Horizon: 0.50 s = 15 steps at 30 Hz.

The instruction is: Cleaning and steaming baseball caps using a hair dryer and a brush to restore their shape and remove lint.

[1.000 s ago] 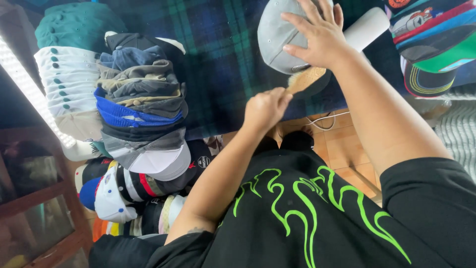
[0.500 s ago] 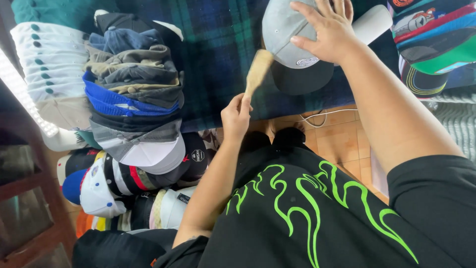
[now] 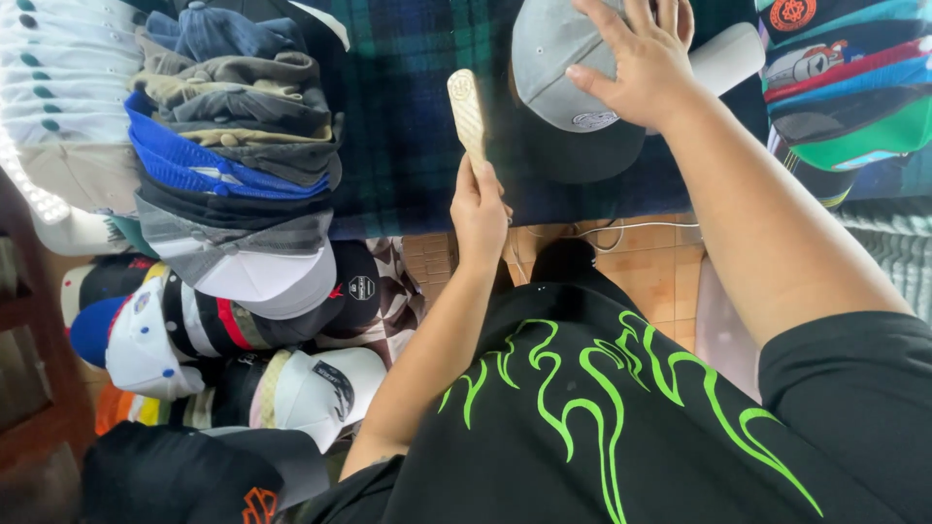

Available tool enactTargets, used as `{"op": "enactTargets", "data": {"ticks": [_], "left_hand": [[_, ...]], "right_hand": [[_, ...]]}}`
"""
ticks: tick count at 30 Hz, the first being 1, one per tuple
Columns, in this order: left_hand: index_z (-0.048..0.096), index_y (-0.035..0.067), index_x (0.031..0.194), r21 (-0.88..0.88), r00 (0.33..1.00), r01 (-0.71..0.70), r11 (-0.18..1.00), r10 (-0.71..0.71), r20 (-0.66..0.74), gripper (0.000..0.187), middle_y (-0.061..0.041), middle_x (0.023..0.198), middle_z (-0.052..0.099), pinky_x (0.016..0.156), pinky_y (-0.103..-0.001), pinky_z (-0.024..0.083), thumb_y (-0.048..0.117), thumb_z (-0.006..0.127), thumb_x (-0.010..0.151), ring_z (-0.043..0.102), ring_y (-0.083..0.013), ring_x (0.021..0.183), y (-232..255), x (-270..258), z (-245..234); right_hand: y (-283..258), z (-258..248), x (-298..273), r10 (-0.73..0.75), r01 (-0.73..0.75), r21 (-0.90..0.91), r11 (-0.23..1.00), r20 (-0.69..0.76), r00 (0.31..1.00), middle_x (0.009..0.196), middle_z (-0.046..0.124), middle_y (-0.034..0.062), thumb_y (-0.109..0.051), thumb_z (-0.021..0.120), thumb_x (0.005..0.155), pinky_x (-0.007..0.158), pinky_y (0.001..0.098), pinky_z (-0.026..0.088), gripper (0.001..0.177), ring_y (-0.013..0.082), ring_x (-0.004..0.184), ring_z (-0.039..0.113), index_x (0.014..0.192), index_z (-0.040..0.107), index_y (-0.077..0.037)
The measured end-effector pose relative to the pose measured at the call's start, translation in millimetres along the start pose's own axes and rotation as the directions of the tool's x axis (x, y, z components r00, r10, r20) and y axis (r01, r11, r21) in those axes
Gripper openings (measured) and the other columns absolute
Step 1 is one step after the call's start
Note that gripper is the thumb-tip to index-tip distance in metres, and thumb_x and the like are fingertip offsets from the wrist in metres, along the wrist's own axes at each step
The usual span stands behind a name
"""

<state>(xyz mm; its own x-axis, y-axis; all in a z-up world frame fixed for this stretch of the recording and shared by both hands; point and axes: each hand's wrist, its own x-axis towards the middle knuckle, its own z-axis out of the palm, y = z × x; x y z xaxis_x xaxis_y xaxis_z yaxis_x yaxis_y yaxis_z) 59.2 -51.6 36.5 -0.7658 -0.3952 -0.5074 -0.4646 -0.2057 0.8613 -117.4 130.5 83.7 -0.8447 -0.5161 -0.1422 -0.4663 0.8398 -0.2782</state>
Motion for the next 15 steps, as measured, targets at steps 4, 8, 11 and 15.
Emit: {"op": "enactTargets", "data": {"ticks": [4,8,11,15], "left_hand": [[0.046,0.015,0.154,0.057,0.997,0.024,0.998,-0.029,0.072,0.054,-0.007,0.081,0.061,0.047,-0.028,0.051,0.033,0.043,0.103,0.052,-0.0122,0.049,-3.4,-42.8,22.9],[0.047,0.019,0.154,0.021,0.999,0.001,1.0,-0.001,-0.039,0.052,-0.004,0.074,0.055,0.048,-0.031,0.049,0.03,0.04,0.104,0.051,-0.0137,0.053,-6.5,-37.8,62.9],[0.056,0.018,0.142,0.124,0.997,0.017,0.992,-0.006,-0.083,0.048,-0.001,0.071,0.058,0.053,-0.03,0.051,0.036,0.039,0.101,0.055,-0.0144,0.047,11.7,3.9,65.3],[0.047,0.016,0.154,0.019,0.983,0.098,0.995,-0.094,-0.158,0.056,0.0,0.075,0.055,0.051,-0.028,0.046,0.033,0.043,0.1,0.049,-0.0111,0.056,29.3,-14.8,71.2]], "right_hand": [[1.1,-1.1,0.3,-0.033,0.032,-0.043,0.999,-0.012,0.999,0.167,0.009,0.0147,-0.05,0.055,0.108,0.117,0.0685,0.012,0.064,0.0431,0.148,0.0,0.164,0.031,-0.03],[4.8,-7.7,2.1,-0.064,0.069,-0.165,0.984,0.035,0.997,0.162,0.013,0.0177,-0.057,0.05,0.105,0.108,0.0664,0.024,0.068,0.0461,0.14,0.009,0.164,0.031,-0.027],[8.9,-20.9,8.0,-0.07,0.092,-0.197,0.976,0.116,0.991,0.163,0.011,0.0174,-0.067,0.046,0.101,0.105,0.0659,0.029,0.075,0.05,0.139,0.011,0.164,0.03,-0.031],[22.3,-23.4,12.2,-0.135,0.163,-0.165,0.973,0.173,0.976,0.165,0.011,0.0237,-0.067,0.046,0.1,0.112,0.0726,0.02,0.076,0.0522,0.146,0.01,0.164,0.022,-0.033]]}}
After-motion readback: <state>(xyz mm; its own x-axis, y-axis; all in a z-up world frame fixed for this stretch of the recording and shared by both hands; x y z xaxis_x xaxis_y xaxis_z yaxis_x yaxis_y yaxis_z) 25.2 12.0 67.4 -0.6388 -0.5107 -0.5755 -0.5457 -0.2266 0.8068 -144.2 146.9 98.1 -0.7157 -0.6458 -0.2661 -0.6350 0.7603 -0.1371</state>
